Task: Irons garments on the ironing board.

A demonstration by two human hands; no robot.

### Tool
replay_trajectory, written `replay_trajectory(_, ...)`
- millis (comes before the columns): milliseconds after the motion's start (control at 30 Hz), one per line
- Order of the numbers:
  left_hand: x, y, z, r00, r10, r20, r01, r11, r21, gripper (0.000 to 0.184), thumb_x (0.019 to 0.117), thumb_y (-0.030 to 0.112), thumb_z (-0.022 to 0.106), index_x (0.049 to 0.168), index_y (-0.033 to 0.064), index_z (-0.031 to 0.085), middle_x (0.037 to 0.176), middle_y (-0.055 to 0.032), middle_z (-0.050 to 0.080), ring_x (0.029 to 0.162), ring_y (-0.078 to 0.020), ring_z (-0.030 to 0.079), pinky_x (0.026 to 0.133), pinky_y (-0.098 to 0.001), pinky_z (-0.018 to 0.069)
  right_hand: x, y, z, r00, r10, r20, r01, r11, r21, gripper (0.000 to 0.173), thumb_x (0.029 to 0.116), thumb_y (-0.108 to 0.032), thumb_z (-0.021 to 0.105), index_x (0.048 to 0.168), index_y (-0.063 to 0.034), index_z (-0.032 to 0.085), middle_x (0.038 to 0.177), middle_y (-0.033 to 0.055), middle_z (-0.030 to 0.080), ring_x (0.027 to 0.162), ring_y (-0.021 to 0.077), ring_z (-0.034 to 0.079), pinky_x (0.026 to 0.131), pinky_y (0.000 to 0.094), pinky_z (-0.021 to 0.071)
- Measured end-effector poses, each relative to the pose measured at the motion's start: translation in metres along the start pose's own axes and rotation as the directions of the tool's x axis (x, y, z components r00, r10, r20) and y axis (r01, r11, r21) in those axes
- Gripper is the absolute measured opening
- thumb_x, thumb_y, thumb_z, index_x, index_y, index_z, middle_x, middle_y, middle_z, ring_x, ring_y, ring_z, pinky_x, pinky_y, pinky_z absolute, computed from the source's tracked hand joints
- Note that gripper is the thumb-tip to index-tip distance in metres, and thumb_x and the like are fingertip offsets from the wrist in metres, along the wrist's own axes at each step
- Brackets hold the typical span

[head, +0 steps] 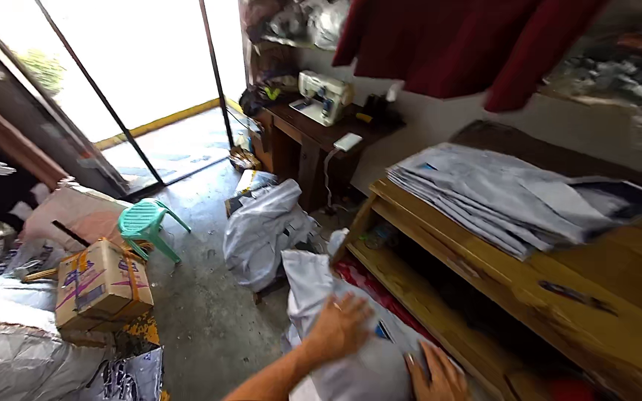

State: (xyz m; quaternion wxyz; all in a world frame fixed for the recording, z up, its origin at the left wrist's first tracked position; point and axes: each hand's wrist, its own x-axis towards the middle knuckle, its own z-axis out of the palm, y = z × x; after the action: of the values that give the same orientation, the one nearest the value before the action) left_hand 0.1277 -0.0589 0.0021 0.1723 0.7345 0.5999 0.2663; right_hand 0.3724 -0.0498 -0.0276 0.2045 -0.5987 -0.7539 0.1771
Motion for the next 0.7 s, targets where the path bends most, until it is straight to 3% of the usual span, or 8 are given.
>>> replay_trajectory(100,0.016,-0.024,-0.022,0.979,-0.056,-0.195,0.065,0.997,0.039,0.035,0.1020,0.017,0.051,0.129,0.0100,0.072,0.143,-0.0098,0.063,0.140,-0.0340,0.052,0.115,-0.0570,0.0389,0.002,0.023,-0.005,0.987,0.072,-0.147,-0.070,0.997,0.018,0.055,0.1028,-0.040,0.048,0.137,-0.0002,0.063,0.145,0.0308,0.054,0.134,0.0547,0.049,0.106,0.0744,0.0349)
replay_trajectory(167,0.021,-0.042,-0.023,0.991,-0.098,-0.094,0.104,0.993,0.062,0.038,0.1055,0.023,0.045,0.134,0.0148,0.069,0.149,-0.0057,0.059,0.146,-0.0344,0.045,0.120,-0.0610,0.0296,0.005,0.033,-0.010,0.977,0.157,-0.146,-0.159,0.987,0.003,0.055,0.1024,-0.042,0.050,0.138,-0.0020,0.063,0.145,0.0299,0.054,0.135,0.0549,0.048,0.103,0.0761,0.0339)
replay_trajectory(233,0.026,-0.059,-0.016,0.994,-0.089,0.069,0.081,0.991,0.103,0.047,0.1088,0.040,0.036,0.146,0.0230,0.060,0.158,0.0006,0.049,0.154,-0.0317,0.032,0.123,-0.0659,0.0157,0.013,0.036,-0.009,0.972,0.199,-0.122,-0.203,0.979,-0.017,0.054,0.1012,-0.042,0.056,0.138,-0.0041,0.063,0.145,0.0276,0.055,0.134,0.0539,0.047,0.102,0.0771,0.0326)
replay_trajectory(333,0.032,-0.079,-0.005,0.968,-0.140,0.209,0.109,0.982,0.153,0.060,0.1073,0.057,0.028,0.157,0.0292,0.044,0.165,0.0029,0.038,0.158,-0.0300,0.022,0.123,-0.0697,0.0047,0.018,0.037,0.001,0.978,0.158,-0.135,-0.165,0.985,-0.041,0.037,0.0977,-0.030,0.062,0.123,-0.0041,0.070,0.130,0.0240,0.065,0.126,0.0502,0.055,0.099,0.0729,0.0374)
replay_trajectory(433,0.043,-0.087,-0.003,0.959,-0.163,0.232,0.121,0.975,0.185,0.063,0.1065,0.061,0.023,0.158,0.0308,0.043,0.166,0.0023,0.036,0.158,-0.0304,0.020,0.123,-0.0694,0.0030,0.029,0.030,0.004,0.982,0.143,-0.127,-0.150,0.987,-0.052,0.020,0.0970,-0.017,0.061,0.105,-0.0024,0.073,0.123,0.0244,0.066,0.121,0.0485,0.057,0.096,0.0687,0.0411)
replay_trajectory(567,0.054,-0.092,-0.009,0.944,-0.238,0.226,0.188,0.956,0.224,0.069,0.1032,0.068,0.023,0.158,0.0301,0.043,0.168,-0.0026,0.033,0.159,-0.0341,0.017,0.122,-0.0699,0.0019,0.055,0.015,-0.014,0.966,0.213,-0.145,-0.216,0.976,-0.002,0.023,0.1004,-0.014,0.055,0.106,0.0034,0.068,0.122,0.0274,0.064,0.122,0.0494,0.055,0.097,0.0672,0.0397)
replay_trajectory(633,0.057,-0.092,-0.013,0.948,-0.283,0.144,0.243,0.939,0.245,0.069,0.1038,0.066,0.026,0.156,0.0259,0.047,0.167,-0.0062,0.034,0.158,-0.0381,0.018,0.122,-0.0709,0.0034,0.068,0.013,-0.024,0.952,0.244,-0.186,-0.246,0.969,0.014,0.024,0.1007,-0.015,0.054,0.107,0.0041,0.068,0.124,0.0286,0.064,0.122,0.0494,0.056,0.098,0.0668,0.0401)
replay_trajectory(700,0.054,-0.086,-0.010,0.975,-0.224,0.001,0.216,0.942,0.255,0.061,0.1050,0.056,0.034,0.150,0.0205,0.055,0.163,-0.0088,0.041,0.155,-0.0399,0.025,0.123,-0.0691,0.0113,0.073,0.021,-0.023,0.945,0.293,-0.148,-0.301,0.953,-0.032,0.023,0.0997,-0.014,0.056,0.108,0.0024,0.069,0.127,0.0280,0.062,0.124,0.0488,0.054,0.099,0.0665,0.0403)
